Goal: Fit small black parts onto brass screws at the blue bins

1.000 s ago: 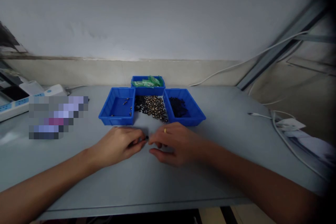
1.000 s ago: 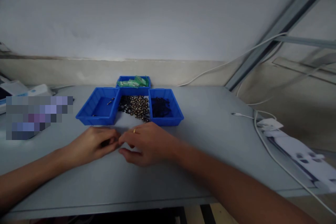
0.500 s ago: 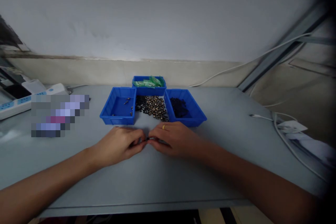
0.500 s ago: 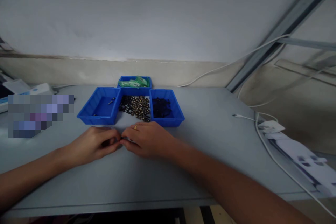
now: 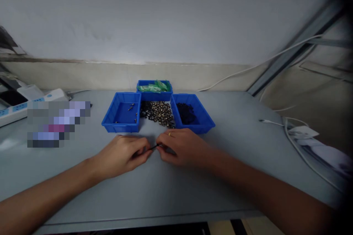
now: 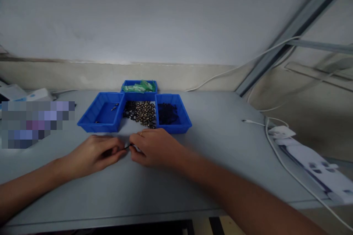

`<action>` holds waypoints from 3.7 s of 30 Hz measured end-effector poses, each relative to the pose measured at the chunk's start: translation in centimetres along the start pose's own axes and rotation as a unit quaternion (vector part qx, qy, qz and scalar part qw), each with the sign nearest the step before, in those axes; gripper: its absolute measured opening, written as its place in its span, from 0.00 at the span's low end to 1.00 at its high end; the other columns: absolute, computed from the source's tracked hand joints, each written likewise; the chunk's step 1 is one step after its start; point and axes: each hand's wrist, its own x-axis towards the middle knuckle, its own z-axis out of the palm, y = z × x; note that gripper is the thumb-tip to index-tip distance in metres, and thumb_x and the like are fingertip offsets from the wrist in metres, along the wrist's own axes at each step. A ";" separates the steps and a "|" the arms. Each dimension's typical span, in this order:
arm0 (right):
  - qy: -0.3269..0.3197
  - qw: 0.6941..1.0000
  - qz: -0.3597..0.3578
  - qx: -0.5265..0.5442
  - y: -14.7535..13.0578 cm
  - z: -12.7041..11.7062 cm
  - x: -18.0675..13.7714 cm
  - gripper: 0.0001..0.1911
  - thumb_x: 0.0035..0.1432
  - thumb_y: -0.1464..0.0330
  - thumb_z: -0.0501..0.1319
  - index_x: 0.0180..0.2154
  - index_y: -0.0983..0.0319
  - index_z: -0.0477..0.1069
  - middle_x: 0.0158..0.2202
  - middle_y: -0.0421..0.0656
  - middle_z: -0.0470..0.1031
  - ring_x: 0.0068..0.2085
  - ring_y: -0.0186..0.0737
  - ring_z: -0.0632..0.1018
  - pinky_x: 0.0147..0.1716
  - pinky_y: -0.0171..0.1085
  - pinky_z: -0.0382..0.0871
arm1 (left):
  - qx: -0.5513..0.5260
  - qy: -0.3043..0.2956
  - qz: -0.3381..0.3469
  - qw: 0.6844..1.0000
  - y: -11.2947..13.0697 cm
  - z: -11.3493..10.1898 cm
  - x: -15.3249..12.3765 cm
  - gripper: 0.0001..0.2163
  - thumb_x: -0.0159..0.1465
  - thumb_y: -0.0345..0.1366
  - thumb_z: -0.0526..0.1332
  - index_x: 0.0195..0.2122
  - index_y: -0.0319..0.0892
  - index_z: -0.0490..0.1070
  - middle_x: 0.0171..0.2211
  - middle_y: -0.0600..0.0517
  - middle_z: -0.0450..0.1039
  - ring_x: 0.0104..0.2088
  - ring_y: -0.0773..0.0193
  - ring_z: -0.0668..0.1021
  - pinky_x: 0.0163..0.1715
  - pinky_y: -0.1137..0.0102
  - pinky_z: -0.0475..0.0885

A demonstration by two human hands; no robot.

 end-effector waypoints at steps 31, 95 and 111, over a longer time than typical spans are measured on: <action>0.015 0.998 -0.045 0.033 -0.4 0.3 -0.3 0.13 0.59 0.62 0.48 0.32 0.63 0.65 0.24 0.40 0.70 0.28 0.34 0.71 0.28 0.33 0.59 | 0.011 -0.024 0.044 0.999 -0.3 0.0 0.2 0.08 0.62 0.32 0.51 0.26 0.39 0.64 0.23 0.55 0.66 0.23 0.70 0.69 0.23 0.75 0.62; -0.076 0.995 0.009 0.057 0.2 0.6 0.1 0.06 0.55 0.68 0.52 0.29 0.63 0.65 0.25 0.39 0.69 0.26 0.32 0.68 0.24 0.31 0.54 | -0.021 -0.022 0.084 0.996 -0.2 -0.5 0.0 0.07 0.63 0.35 0.51 0.36 0.40 0.67 0.27 0.53 0.68 0.27 0.69 0.70 0.28 0.74 0.64; 0.025 0.996 -0.080 0.017 -0.5 0.5 -0.5 0.13 0.60 0.67 0.46 0.31 0.62 0.66 0.26 0.41 0.71 0.29 0.33 0.69 0.28 0.34 0.58 | 0.020 -0.059 0.034 0.997 0.2 0.1 0.0 0.07 0.61 0.34 0.51 0.27 0.40 0.63 0.23 0.55 0.66 0.23 0.70 0.68 0.23 0.74 0.61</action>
